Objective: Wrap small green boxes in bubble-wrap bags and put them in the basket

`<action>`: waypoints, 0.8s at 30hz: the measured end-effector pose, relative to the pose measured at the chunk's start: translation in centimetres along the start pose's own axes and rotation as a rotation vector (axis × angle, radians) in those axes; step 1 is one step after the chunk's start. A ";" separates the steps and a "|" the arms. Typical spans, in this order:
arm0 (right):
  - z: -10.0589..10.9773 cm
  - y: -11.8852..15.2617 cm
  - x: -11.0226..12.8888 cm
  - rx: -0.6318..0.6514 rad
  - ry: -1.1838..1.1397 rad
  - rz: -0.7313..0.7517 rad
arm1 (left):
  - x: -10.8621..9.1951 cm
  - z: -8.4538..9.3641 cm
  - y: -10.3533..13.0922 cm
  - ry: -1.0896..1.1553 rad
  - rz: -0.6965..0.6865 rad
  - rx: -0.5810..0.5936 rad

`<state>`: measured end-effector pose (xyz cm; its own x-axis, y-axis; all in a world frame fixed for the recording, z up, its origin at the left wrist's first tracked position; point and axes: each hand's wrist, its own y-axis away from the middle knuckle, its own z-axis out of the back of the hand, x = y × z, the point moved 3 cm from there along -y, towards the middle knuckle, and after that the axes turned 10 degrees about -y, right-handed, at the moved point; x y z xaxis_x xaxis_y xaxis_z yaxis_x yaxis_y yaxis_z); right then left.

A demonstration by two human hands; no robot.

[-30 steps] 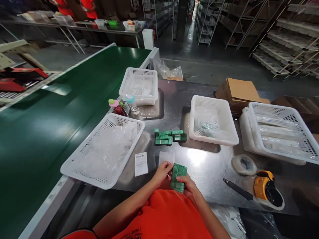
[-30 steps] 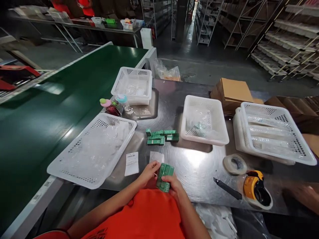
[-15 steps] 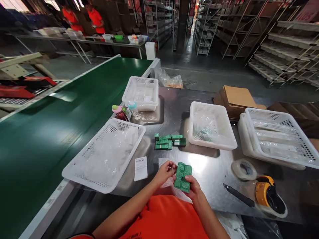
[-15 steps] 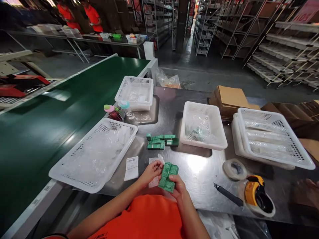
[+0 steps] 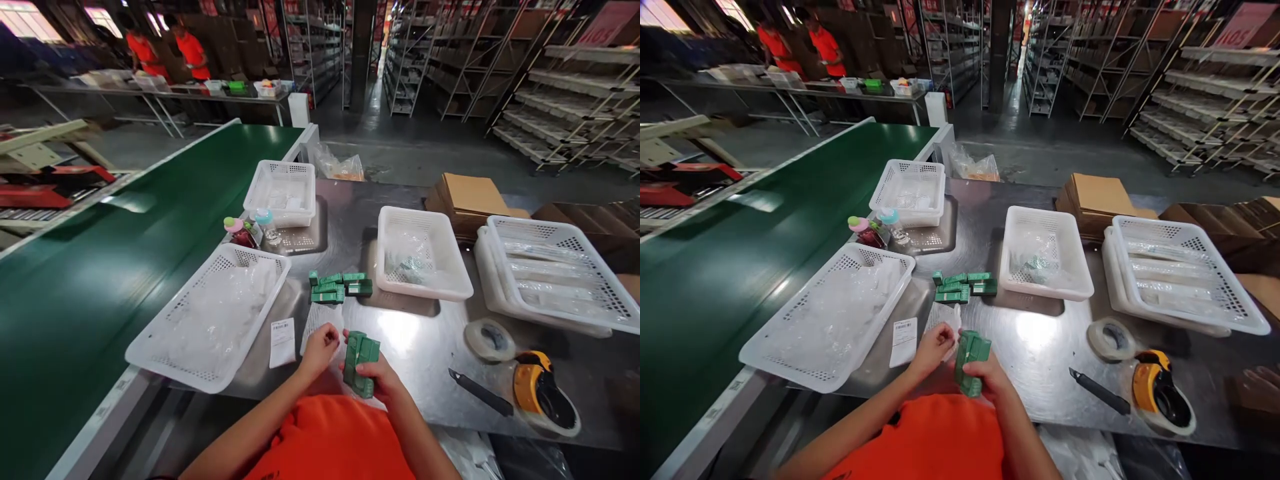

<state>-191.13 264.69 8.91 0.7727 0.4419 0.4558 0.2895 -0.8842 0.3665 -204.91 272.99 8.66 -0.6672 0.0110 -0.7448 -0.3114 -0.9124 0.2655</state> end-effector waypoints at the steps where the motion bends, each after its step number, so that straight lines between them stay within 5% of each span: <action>1: -0.2 0.0 0.0 0.026 0.037 -0.013 | -0.1 -0.1 0.0 -0.062 -0.011 0.037; 12: -2.7 0.0 1.6 0.121 0.329 -0.081 | 0.0 0.0 1.7 -0.470 -0.136 0.230; 19: -0.8 -1.1 -0.2 -0.146 0.561 -0.198 | 0.8 1.1 1.9 -0.415 -0.033 -0.070; 24: -0.8 -1.8 -0.3 -0.328 1.031 -0.006 | -0.1 1.4 2.0 -0.389 -0.081 -0.017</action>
<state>-192.29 266.28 8.75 -0.1198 0.4961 0.8600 0.0085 -0.8657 0.5006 -206.40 271.74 10.13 -0.8484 0.2341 -0.4748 -0.3645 -0.9088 0.2031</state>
